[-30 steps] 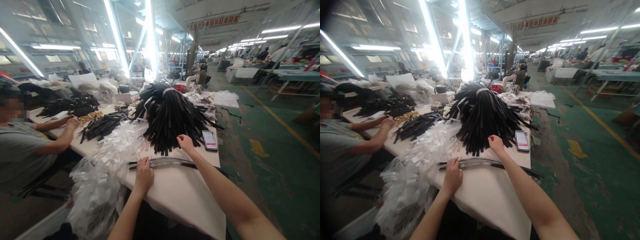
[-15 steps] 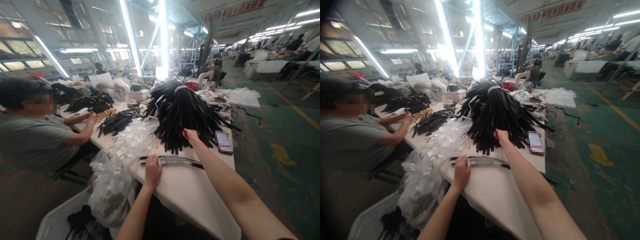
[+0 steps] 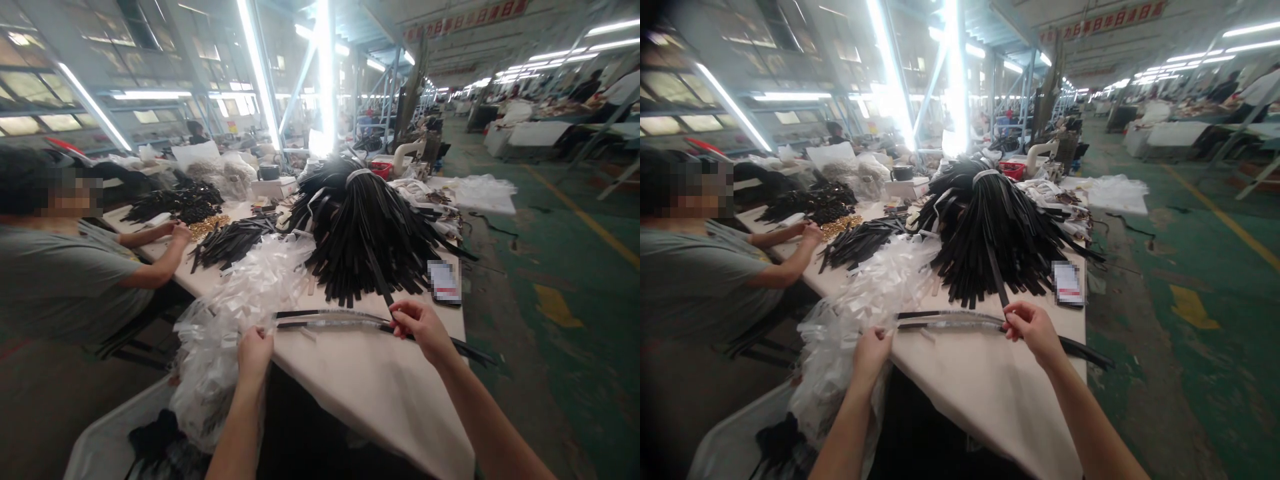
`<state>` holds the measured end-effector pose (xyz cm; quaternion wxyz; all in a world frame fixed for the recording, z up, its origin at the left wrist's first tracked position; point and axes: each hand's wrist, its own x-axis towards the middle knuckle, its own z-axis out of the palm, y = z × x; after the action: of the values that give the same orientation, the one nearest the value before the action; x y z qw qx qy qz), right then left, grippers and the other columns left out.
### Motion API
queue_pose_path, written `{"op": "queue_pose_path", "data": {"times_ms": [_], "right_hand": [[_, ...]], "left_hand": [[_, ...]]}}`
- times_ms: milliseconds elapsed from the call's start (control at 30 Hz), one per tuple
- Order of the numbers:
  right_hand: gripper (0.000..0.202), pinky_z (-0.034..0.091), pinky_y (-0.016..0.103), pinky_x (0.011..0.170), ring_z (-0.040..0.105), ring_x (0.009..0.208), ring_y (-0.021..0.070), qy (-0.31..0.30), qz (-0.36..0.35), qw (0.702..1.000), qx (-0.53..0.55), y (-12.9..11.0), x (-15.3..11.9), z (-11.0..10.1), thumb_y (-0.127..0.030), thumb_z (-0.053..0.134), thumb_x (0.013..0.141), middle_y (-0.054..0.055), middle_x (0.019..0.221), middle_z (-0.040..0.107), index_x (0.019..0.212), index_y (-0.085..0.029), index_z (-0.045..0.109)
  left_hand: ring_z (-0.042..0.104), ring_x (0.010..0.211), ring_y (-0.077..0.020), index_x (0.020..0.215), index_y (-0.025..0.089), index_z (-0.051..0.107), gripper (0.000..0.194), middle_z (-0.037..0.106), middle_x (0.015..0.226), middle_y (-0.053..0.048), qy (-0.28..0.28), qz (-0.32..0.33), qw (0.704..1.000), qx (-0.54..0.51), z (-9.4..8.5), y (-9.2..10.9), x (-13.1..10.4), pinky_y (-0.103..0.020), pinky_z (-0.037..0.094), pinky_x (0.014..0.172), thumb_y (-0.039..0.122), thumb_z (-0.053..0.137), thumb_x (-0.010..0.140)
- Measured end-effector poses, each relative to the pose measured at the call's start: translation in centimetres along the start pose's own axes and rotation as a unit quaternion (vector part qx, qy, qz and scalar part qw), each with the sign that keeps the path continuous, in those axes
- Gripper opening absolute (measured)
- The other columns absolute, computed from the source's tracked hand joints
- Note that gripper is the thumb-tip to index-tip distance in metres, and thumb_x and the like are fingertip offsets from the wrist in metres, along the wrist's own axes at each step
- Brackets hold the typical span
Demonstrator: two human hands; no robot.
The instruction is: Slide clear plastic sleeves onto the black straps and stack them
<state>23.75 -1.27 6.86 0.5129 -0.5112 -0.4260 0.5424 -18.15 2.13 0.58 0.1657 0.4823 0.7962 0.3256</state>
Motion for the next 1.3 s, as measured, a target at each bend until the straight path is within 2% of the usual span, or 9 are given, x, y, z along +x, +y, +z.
{"op": "queue_pose_path", "data": {"times_ms": [167, 267, 367, 533, 633, 700, 900, 1100, 1300], "right_hand": [[0.032, 0.060, 0.038, 0.077, 0.075, 0.089, 0.0271, -0.152, 0.006, 0.985, -0.084, -3.2, -5.7, 3.1, -0.038, 0.075, 0.083, 0.011, 0.096, 0.077, 0.109, -0.019, 0.074], [0.017, 0.057, 0.033, 0.063, 0.071, 0.067, 0.0218, -0.219, 0.007, 0.963, -0.158, -5.5, -8.8, 4.4, -0.036, 0.069, 0.089, 0.006, 0.075, 0.075, 0.095, -0.022, 0.076], [0.013, 0.052, 0.030, 0.058, 0.065, 0.062, 0.0190, -0.271, -0.045, 0.934, -0.228, -7.1, -10.8, 5.2, -0.036, 0.069, 0.090, 0.004, 0.071, 0.071, 0.085, -0.027, 0.076], [0.026, 0.054, 0.039, 0.087, 0.067, 0.097, 0.0248, -0.109, -0.196, 0.953, -0.204, -4.6, -7.7, 6.1, -0.044, 0.054, 0.098, 0.010, 0.105, 0.069, 0.089, -0.023, 0.067], [0.039, 0.052, 0.030, 0.055, 0.061, 0.054, 0.0163, -0.064, -0.084, 0.988, -0.114, -1.3, -4.2, 6.8, -0.052, 0.034, 0.104, 0.001, 0.072, 0.064, 0.101, -0.022, 0.060], [0.036, 0.045, 0.025, 0.043, 0.052, 0.043, 0.0127, -0.044, -0.048, 0.992, -0.111, 0.5, -2.5, 7.6, -0.055, 0.049, 0.097, -0.003, 0.064, 0.058, 0.099, -0.021, 0.060], [0.029, 0.039, 0.024, 0.038, 0.051, 0.040, 0.0117, -0.023, 0.004, 0.995, -0.094, 2.8, -0.6, 10.2, -0.045, 0.072, 0.081, -0.002, 0.058, 0.058, 0.084, -0.016, 0.069], [0.026, 0.040, 0.023, 0.039, 0.050, 0.041, 0.0104, -0.024, 0.017, 0.998, -0.060, 2.9, -0.5, 9.8, -0.041, 0.070, 0.079, -0.002, 0.058, 0.058, 0.075, -0.016, 0.065], [0.024, 0.056, 0.030, 0.062, 0.065, 0.060, 0.0150, -0.112, 0.045, 0.991, 0.062, 2.7, -2.0, 9.0, -0.035, 0.061, 0.084, 0.000, 0.072, 0.066, 0.098, -0.016, 0.062]], "left_hand": [[0.055, 0.056, -0.0157, 0.079, 0.016, 0.071, 0.025, 0.060, 0.060, 0.000, -0.136, -0.055, 0.953, -0.265, 0.5, 4.0, -0.4, -0.024, 0.038, 0.052, 0.039, 0.076, 0.069], [0.050, 0.050, -0.0098, 0.081, 0.013, 0.071, 0.037, 0.061, 0.062, -0.001, -0.218, -0.123, 0.865, -0.435, 2.3, 7.6, -2.3, -0.020, 0.031, 0.045, 0.039, 0.086, 0.060], [0.056, 0.054, -0.0102, 0.081, 0.012, 0.071, 0.039, 0.068, 0.072, -0.005, -0.236, -0.132, 0.840, -0.471, 4.0, 10.3, -4.1, -0.020, 0.036, 0.045, 0.036, 0.089, 0.057], [0.053, 0.051, -0.0068, 0.077, 0.012, 0.069, 0.036, 0.069, 0.073, -0.004, -0.221, -0.131, 0.815, -0.520, 5.6, 12.7, -5.6, -0.018, 0.034, 0.043, 0.034, 0.090, 0.058], [0.049, 0.048, -0.0054, 0.077, 0.013, 0.068, 0.037, 0.065, 0.066, 0.001, -0.199, -0.127, 0.811, -0.535, 6.1, 13.4, -6.2, -0.018, 0.032, 0.043, 0.035, 0.090, 0.057], [0.047, 0.046, -0.0051, 0.078, 0.012, 0.068, 0.039, 0.062, 0.062, 0.002, -0.192, -0.121, 0.811, -0.539, 6.3, 13.9, -6.7, -0.018, 0.032, 0.043, 0.037, 0.091, 0.058], [0.051, 0.048, -0.0071, 0.081, 0.013, 0.068, 0.039, 0.063, 0.066, 0.001, -0.206, -0.093, 0.797, -0.561, 6.1, 14.7, -8.5, -0.020, 0.038, 0.047, 0.043, 0.087, 0.065], [0.058, 0.060, -0.0128, 0.080, 0.012, 0.074, 0.034, 0.069, 0.075, -0.008, -0.340, -0.071, 0.796, -0.496, 5.6, 13.8, -10.0, -0.023, 0.043, 0.052, 0.043, 0.085, 0.070], [0.055, 0.058, -0.0099, 0.074, 0.012, 0.073, 0.031, 0.065, 0.068, -0.003, -0.249, -0.101, 0.795, -0.544, 5.7, 14.4, -9.7, -0.023, 0.046, 0.057, 0.036, 0.089, 0.065]]}}
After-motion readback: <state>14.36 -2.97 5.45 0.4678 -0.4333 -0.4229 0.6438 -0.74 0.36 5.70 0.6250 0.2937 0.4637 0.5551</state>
